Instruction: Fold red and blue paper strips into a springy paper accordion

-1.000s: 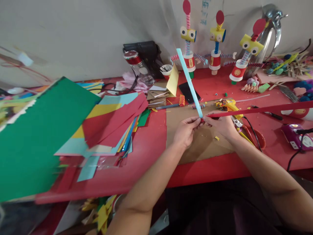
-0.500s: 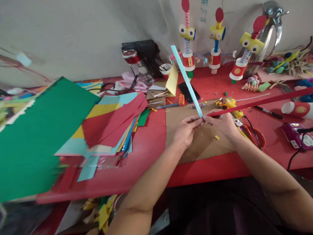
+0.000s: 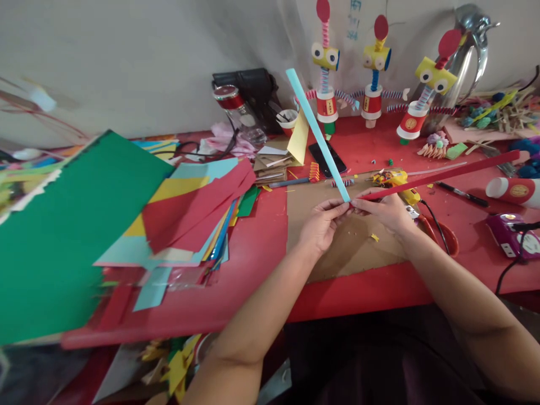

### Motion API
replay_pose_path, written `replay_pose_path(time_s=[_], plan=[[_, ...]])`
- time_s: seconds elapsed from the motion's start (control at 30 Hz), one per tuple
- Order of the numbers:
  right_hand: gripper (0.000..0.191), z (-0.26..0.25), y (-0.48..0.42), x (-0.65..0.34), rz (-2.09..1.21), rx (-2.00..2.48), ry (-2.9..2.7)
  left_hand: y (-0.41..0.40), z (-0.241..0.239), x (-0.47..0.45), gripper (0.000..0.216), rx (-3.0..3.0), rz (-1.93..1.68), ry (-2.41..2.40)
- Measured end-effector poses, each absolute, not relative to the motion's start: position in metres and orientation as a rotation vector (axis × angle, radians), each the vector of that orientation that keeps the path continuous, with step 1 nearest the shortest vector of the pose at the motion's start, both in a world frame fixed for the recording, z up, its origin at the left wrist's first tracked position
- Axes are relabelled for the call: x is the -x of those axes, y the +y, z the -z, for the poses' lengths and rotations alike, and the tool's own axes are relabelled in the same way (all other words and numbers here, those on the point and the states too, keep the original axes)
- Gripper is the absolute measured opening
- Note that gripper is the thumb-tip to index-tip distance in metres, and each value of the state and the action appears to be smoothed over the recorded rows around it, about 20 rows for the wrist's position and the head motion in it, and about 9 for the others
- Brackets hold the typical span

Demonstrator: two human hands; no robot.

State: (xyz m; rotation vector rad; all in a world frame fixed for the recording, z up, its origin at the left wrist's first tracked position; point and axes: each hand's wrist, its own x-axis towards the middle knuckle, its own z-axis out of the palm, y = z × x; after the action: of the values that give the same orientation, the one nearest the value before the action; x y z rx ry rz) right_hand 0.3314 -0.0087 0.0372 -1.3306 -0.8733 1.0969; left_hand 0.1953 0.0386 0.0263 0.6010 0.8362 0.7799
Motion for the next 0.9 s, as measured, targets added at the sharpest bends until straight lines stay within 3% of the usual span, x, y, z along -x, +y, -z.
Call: replay_pose_path(time_s=[0.27,0.9], plan=[[0.029,-0.0362,-0.0079,-0.3362,-1.281,1.299,-0.861,0.0366,-0.0236,-0.1952,0.014,-0.627,-0.828,0.814],[0.022,-0.0307,-0.0078,-0.3273,-1.12,1.338,-0.894,0.0298,-0.0282,-0.2007,0.014,-0.53,-0.919,0.837]])
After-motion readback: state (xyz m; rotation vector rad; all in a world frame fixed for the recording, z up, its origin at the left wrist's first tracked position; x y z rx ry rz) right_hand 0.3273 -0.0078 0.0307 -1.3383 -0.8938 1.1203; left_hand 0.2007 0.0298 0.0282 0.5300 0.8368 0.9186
